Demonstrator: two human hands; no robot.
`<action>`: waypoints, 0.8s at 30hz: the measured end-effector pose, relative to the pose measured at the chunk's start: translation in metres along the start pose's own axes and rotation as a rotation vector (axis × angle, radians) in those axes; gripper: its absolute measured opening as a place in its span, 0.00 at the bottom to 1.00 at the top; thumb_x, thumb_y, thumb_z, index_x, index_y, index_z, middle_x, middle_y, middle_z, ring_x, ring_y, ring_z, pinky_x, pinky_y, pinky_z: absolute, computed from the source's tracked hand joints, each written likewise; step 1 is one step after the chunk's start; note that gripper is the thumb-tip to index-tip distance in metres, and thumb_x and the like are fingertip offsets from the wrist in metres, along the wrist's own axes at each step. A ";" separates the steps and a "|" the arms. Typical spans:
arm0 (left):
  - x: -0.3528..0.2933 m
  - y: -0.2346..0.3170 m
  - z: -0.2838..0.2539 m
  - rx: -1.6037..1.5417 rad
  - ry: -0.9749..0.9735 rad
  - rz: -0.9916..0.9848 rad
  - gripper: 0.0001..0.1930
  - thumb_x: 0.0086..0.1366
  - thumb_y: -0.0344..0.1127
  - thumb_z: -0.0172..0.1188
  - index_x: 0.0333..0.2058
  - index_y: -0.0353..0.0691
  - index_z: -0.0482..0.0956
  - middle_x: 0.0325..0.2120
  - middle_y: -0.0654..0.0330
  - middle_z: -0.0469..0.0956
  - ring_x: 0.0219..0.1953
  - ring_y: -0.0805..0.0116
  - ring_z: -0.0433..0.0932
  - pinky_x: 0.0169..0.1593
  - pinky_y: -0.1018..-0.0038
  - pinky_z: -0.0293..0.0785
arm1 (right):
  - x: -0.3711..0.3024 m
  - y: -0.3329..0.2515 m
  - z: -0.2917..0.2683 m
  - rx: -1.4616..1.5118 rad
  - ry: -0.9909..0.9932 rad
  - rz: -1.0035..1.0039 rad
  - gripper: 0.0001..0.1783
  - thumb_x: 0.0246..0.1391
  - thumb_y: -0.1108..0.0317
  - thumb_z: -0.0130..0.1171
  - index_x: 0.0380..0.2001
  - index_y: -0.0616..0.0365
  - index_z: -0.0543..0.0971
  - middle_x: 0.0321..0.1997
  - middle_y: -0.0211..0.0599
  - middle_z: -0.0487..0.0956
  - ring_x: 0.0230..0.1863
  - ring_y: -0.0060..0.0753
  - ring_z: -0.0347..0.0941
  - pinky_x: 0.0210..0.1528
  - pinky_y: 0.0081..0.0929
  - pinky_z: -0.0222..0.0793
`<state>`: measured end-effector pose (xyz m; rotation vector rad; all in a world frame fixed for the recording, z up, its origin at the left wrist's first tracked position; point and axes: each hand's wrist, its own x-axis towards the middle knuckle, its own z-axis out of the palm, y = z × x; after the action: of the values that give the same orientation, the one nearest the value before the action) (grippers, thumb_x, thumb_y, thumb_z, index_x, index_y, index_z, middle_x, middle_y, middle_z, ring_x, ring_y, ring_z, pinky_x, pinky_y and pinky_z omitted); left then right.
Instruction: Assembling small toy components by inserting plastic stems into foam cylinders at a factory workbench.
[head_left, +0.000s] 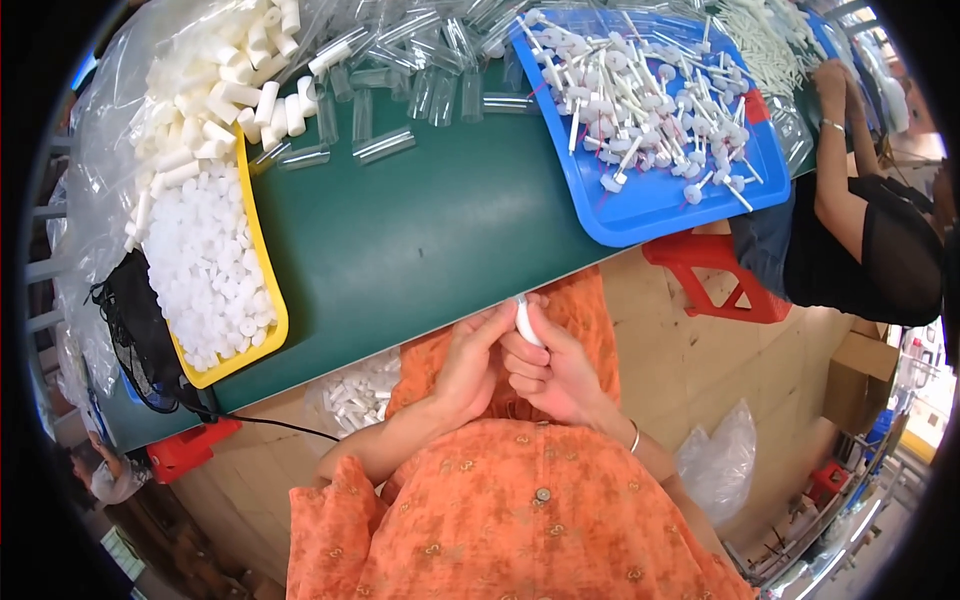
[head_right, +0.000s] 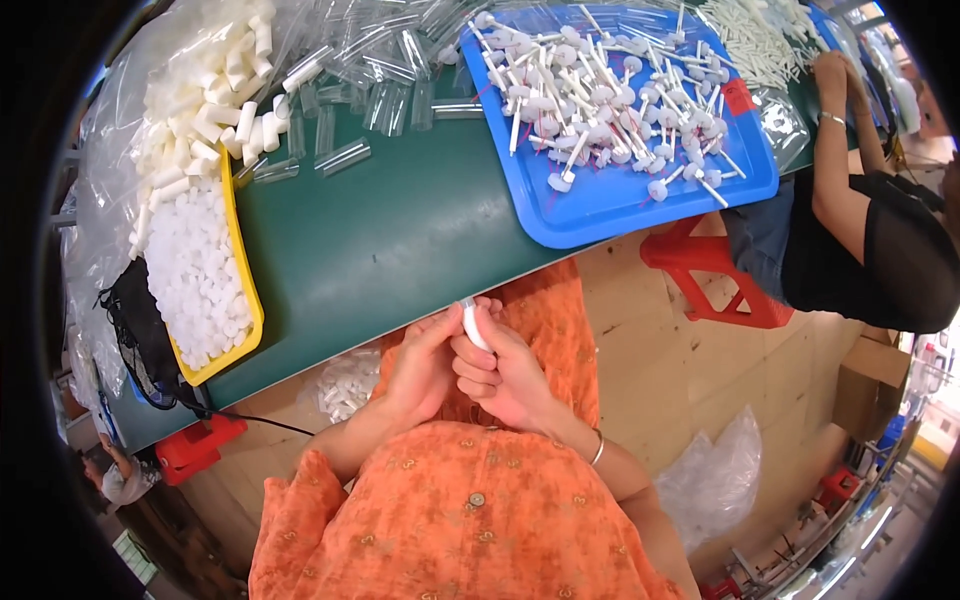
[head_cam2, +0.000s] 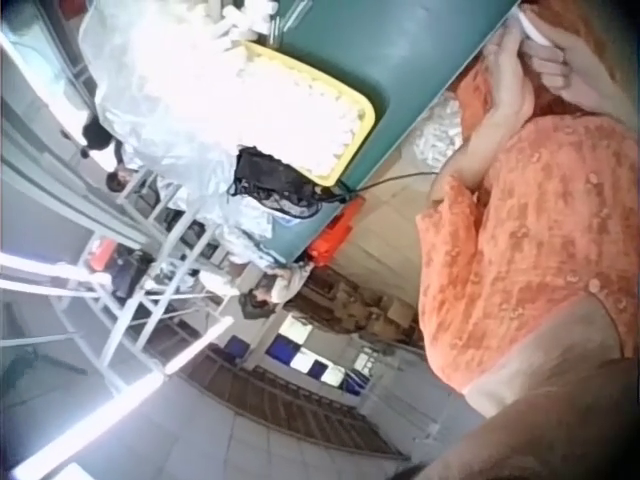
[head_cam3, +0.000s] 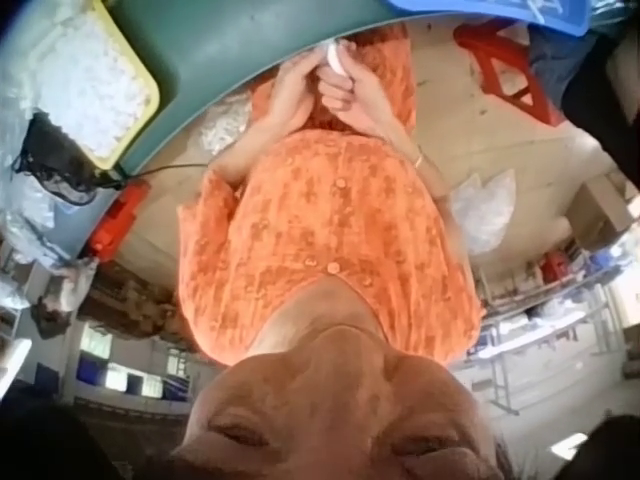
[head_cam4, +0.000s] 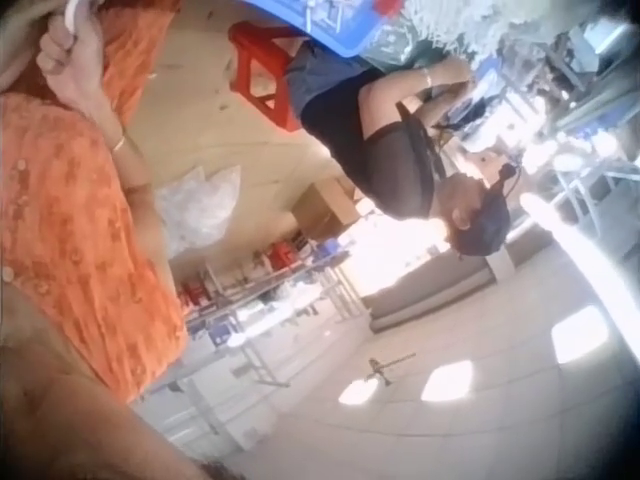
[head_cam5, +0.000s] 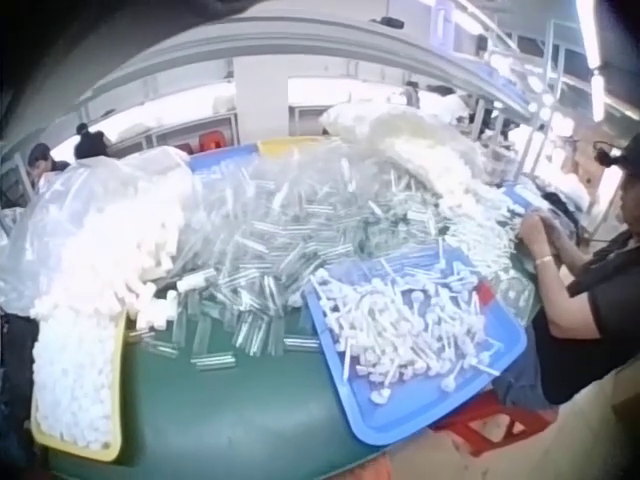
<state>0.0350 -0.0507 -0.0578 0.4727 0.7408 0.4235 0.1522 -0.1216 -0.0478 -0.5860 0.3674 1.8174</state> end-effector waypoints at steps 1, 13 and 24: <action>0.000 0.001 -0.001 0.007 0.000 -0.004 0.17 0.71 0.40 0.51 0.50 0.33 0.76 0.51 0.57 0.75 0.52 0.67 0.73 0.58 0.69 0.68 | 0.001 0.002 0.001 -0.011 0.004 -0.044 0.19 0.70 0.50 0.39 0.29 0.51 0.66 0.19 0.19 0.59 0.16 0.14 0.48 0.16 0.16 0.42; -0.039 0.012 -0.001 0.064 -0.162 -0.038 0.17 0.73 0.43 0.49 0.50 0.35 0.75 0.40 0.58 0.80 0.42 0.70 0.80 0.47 0.73 0.77 | -0.038 -0.032 0.008 -1.983 -0.284 -1.184 0.40 0.39 0.65 0.70 0.58 0.62 0.68 0.53 0.46 0.71 0.50 0.50 0.70 0.51 0.39 0.69; -0.048 0.012 0.003 0.150 -0.190 -0.075 0.20 0.71 0.45 0.53 0.48 0.31 0.74 0.37 0.56 0.80 0.40 0.68 0.80 0.46 0.70 0.77 | -0.028 -0.018 0.006 -1.826 -0.217 -1.255 0.35 0.31 0.71 0.68 0.49 0.62 0.70 0.46 0.44 0.72 0.45 0.47 0.70 0.46 0.36 0.70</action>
<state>0.0032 -0.0667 -0.0240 0.6154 0.6067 0.2502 0.1753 -0.1351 -0.0266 -1.3133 -1.6530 0.4726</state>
